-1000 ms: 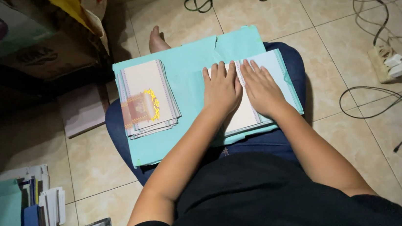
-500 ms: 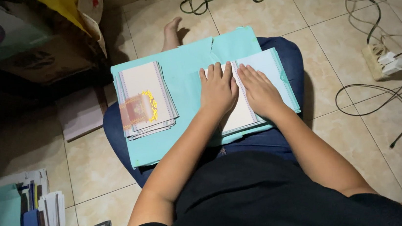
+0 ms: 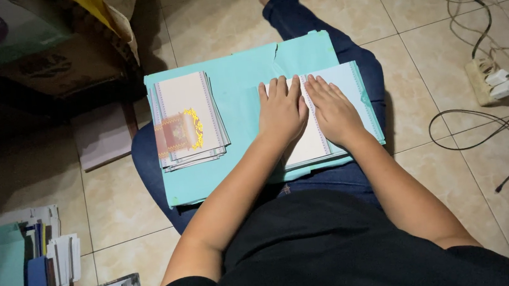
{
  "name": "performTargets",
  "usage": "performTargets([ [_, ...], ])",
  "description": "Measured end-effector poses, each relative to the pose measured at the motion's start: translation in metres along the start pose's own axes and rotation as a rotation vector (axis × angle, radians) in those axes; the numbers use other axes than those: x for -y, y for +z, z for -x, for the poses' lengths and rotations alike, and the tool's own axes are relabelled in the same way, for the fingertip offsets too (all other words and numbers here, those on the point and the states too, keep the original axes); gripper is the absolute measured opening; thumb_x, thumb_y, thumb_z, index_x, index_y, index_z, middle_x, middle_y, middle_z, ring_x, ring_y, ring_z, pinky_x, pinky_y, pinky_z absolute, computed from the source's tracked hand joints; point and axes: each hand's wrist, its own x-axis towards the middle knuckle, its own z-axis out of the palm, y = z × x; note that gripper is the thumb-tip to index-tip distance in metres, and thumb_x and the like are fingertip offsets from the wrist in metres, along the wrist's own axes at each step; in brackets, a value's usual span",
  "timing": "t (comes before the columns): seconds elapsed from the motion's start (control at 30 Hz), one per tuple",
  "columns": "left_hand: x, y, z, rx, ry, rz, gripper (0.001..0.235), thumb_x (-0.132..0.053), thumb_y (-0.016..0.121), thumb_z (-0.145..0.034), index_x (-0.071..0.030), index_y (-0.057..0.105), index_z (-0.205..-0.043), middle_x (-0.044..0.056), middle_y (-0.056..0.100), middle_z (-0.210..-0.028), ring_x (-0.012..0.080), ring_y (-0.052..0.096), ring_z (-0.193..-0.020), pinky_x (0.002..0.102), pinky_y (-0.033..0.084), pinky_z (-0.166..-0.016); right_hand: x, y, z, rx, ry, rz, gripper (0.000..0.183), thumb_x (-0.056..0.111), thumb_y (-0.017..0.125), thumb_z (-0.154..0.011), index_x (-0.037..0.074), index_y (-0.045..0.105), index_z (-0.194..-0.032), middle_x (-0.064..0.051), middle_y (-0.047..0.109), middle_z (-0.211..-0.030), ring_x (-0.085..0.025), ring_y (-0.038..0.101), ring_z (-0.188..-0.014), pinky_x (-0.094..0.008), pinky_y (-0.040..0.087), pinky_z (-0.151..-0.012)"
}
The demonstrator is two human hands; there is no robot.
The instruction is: Folding paper invitations and placing them into folders while sitting on the floor.
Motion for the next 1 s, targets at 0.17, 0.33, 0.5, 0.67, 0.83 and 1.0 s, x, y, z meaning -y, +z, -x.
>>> performTargets([
  [0.17, 0.0, -0.001, 0.0, 0.0, -0.006, 0.008, 0.055, -0.035, 0.035, -0.103, -0.012, 0.049, -0.15, 0.022, 0.054, -0.142, 0.0352, 0.044, -0.141, 0.059, 0.022, -0.119, 0.0, -0.001, 0.001, -0.007, -0.004, -0.002, 0.055, 0.008, 0.03, -0.104, 0.007, 0.038, -0.159, -0.012, 0.03, -0.167, -0.026, 0.024, -0.155, -0.041, 0.013, -0.127],
  [0.33, 0.001, 0.002, -0.002, -0.009, 0.0, 0.01, 0.054, -0.035, 0.036, -0.103, -0.012, 0.05, -0.15, 0.021, 0.054, -0.142, 0.0352, 0.044, -0.141, 0.059, 0.023, -0.118, -0.002, -0.001, 0.002, 0.003, -0.014, -0.007, 0.055, 0.009, 0.029, -0.104, 0.008, 0.038, -0.159, -0.01, 0.03, -0.167, -0.024, 0.024, -0.155, -0.04, 0.012, -0.127],
  [0.5, -0.001, -0.001, 0.001, -0.005, 0.0, 0.016, 0.054, -0.035, 0.036, -0.103, -0.011, 0.049, -0.15, 0.022, 0.054, -0.142, 0.0357, 0.044, -0.141, 0.059, 0.022, -0.119, 0.002, -0.004, 0.005, 0.026, 0.008, 0.005, 0.057, 0.01, 0.028, -0.104, 0.006, 0.033, -0.16, -0.012, 0.027, -0.168, -0.025, 0.023, -0.155, -0.041, 0.012, -0.127],
  [0.67, 0.002, 0.004, -0.002, -0.002, 0.001, 0.032, 0.054, -0.035, 0.037, -0.103, -0.011, 0.048, -0.15, 0.023, 0.054, -0.142, 0.0358, 0.044, -0.14, 0.058, 0.022, -0.119, 0.002, 0.0, 0.014, 0.021, 0.053, 0.016, 0.056, 0.013, 0.028, -0.106, 0.002, 0.03, -0.16, -0.017, 0.024, -0.168, -0.028, 0.021, -0.156, -0.043, 0.01, -0.128],
  [0.83, 0.005, 0.008, -0.004, -0.001, -0.006, 0.017, 0.053, -0.035, 0.036, -0.104, -0.011, 0.048, -0.15, 0.022, 0.054, -0.14, 0.0355, 0.044, -0.139, 0.057, 0.024, -0.119, 0.0, 0.007, 0.039, 0.057, -0.012, 0.038, 0.054, 0.014, 0.029, -0.107, 0.002, 0.031, -0.16, -0.018, 0.026, -0.168, -0.031, 0.022, -0.155, -0.044, 0.011, -0.127],
  [1.0, 0.005, 0.004, -0.003, 0.024, 0.013, -0.018, 0.055, -0.036, 0.032, -0.105, -0.011, 0.045, -0.152, 0.022, 0.052, -0.142, 0.0356, 0.042, -0.14, 0.057, 0.022, -0.119, -0.008, 0.012, 0.019, 0.036, -0.014, 0.035, 0.054, 0.014, 0.028, -0.108, 0.005, 0.031, -0.161, -0.015, 0.026, -0.168, -0.03, 0.021, -0.156, -0.047, 0.01, -0.127],
])
